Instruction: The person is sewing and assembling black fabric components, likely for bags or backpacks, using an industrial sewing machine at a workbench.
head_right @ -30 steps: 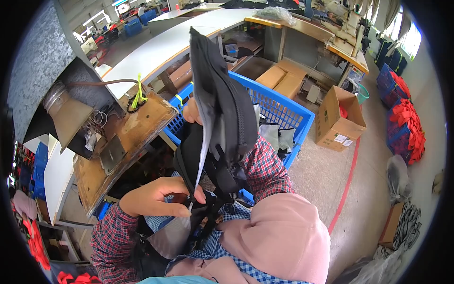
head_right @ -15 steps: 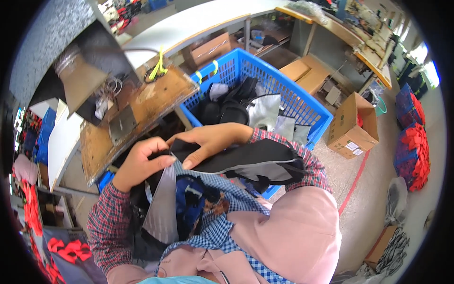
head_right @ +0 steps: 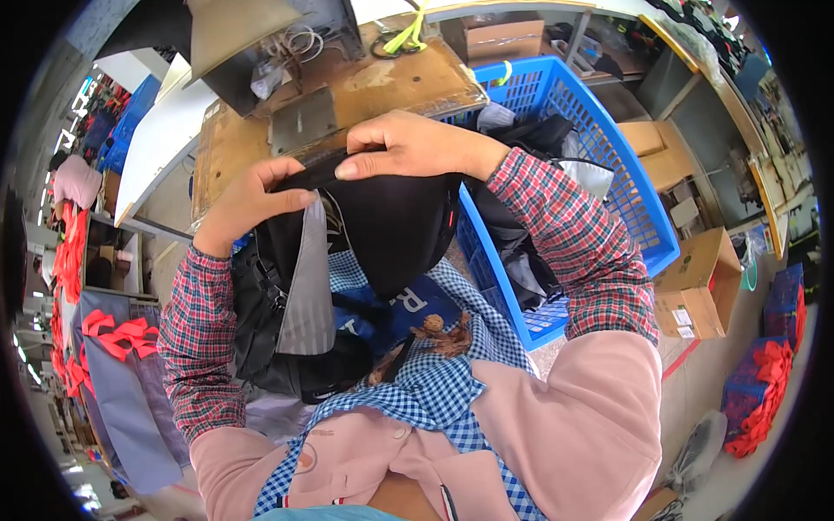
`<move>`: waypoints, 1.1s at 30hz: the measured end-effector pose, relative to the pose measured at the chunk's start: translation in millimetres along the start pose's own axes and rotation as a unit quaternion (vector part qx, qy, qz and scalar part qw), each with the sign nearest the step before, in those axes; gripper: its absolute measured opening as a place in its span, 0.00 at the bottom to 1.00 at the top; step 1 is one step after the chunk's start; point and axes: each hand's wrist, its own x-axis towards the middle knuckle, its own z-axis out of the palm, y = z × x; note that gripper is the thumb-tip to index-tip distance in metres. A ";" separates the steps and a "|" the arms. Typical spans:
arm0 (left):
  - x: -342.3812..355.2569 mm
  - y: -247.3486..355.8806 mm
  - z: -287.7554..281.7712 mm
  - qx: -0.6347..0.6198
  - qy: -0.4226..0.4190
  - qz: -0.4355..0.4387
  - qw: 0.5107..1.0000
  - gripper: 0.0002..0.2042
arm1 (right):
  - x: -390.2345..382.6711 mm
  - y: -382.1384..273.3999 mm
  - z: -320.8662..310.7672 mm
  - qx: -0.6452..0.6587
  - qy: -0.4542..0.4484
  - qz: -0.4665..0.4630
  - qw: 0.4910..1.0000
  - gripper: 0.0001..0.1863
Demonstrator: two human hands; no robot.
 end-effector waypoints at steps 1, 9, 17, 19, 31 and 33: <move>-0.8 -6.7 -4.9 -0.016 0.026 -0.009 0.999 0.13 | 8.0 1.1 2.0 -0.006 0.005 -0.004 1.000 0.24; 21.4 -18.5 -51.5 0.024 0.067 -0.041 0.997 0.10 | 60.4 26.6 -8.2 -0.205 0.052 -0.025 0.977 0.18; 57.0 -49.3 -85.0 -0.018 0.115 -0.021 0.993 0.15 | 100.3 55.7 -13.4 -0.305 0.100 -0.075 0.944 0.19; 62.1 -53.6 -93.1 -0.010 0.113 -0.034 0.993 0.17 | 108.4 61.3 -17.2 -0.302 0.104 -0.095 0.943 0.17; 69.0 -68.2 -111.6 -0.036 0.144 -0.016 0.989 0.26 | 130.5 63.9 -27.8 -0.308 0.079 -0.068 0.946 0.19; 68.9 -66.5 -110.6 -0.027 0.152 -0.013 0.988 0.26 | 131.0 64.1 -29.2 -0.310 0.088 -0.070 0.944 0.20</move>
